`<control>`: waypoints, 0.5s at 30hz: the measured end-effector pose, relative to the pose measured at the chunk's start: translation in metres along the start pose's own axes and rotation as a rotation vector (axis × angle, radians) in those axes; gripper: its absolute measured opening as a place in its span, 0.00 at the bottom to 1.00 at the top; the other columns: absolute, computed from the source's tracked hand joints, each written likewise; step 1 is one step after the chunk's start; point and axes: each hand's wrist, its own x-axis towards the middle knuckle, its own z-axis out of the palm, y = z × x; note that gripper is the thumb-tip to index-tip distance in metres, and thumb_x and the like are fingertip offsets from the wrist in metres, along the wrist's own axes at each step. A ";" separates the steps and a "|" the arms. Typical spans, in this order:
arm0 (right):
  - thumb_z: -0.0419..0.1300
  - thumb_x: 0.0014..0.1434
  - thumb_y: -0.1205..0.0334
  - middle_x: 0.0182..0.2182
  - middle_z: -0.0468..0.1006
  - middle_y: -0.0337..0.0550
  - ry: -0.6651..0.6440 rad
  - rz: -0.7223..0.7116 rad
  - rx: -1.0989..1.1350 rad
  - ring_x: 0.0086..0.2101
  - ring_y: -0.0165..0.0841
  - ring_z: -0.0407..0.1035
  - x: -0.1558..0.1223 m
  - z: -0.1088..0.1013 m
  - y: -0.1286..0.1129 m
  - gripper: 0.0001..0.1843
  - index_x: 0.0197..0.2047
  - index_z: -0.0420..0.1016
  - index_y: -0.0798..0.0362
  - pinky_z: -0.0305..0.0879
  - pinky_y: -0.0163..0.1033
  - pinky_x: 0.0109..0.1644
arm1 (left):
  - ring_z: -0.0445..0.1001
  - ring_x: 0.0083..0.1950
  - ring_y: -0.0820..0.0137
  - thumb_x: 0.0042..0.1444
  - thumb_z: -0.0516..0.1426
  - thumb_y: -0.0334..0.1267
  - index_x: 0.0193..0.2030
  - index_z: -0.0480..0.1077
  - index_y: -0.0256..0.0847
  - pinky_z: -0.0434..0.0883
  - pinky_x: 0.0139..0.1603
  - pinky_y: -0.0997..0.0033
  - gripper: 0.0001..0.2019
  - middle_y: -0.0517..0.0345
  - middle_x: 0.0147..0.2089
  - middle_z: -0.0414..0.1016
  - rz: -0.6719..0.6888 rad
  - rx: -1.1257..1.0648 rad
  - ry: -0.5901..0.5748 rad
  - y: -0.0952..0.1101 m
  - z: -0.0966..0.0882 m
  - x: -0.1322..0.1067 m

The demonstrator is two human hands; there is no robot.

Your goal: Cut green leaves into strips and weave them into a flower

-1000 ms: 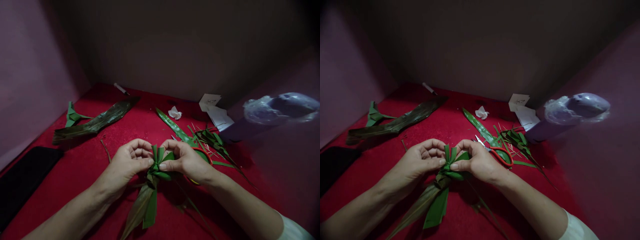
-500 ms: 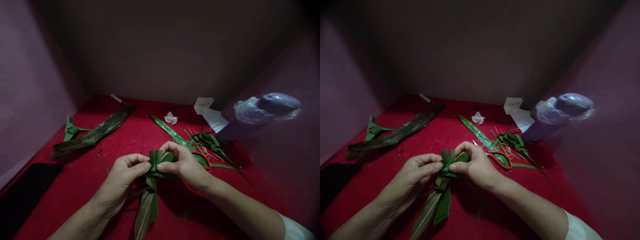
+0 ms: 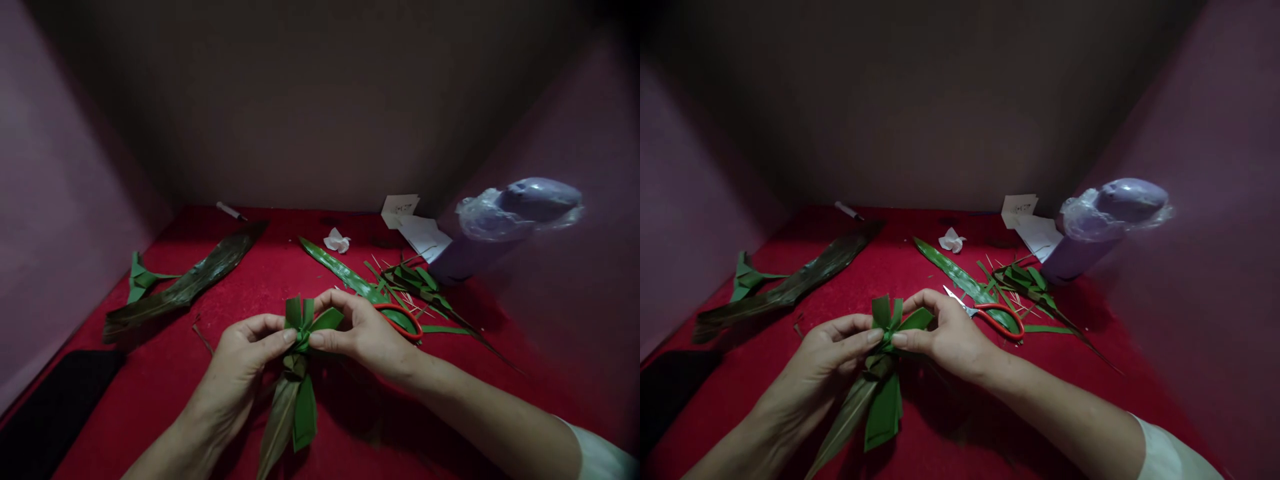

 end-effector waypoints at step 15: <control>0.65 0.48 0.53 0.15 0.69 0.35 -0.043 0.141 -0.134 0.14 0.21 0.57 0.001 -0.012 -0.001 0.17 0.21 0.66 0.56 0.50 0.28 0.18 | 0.74 0.29 0.71 0.44 0.64 0.31 0.31 0.73 0.34 0.72 0.34 0.70 0.06 0.53 0.29 0.77 0.180 -0.120 0.097 0.012 -0.012 0.002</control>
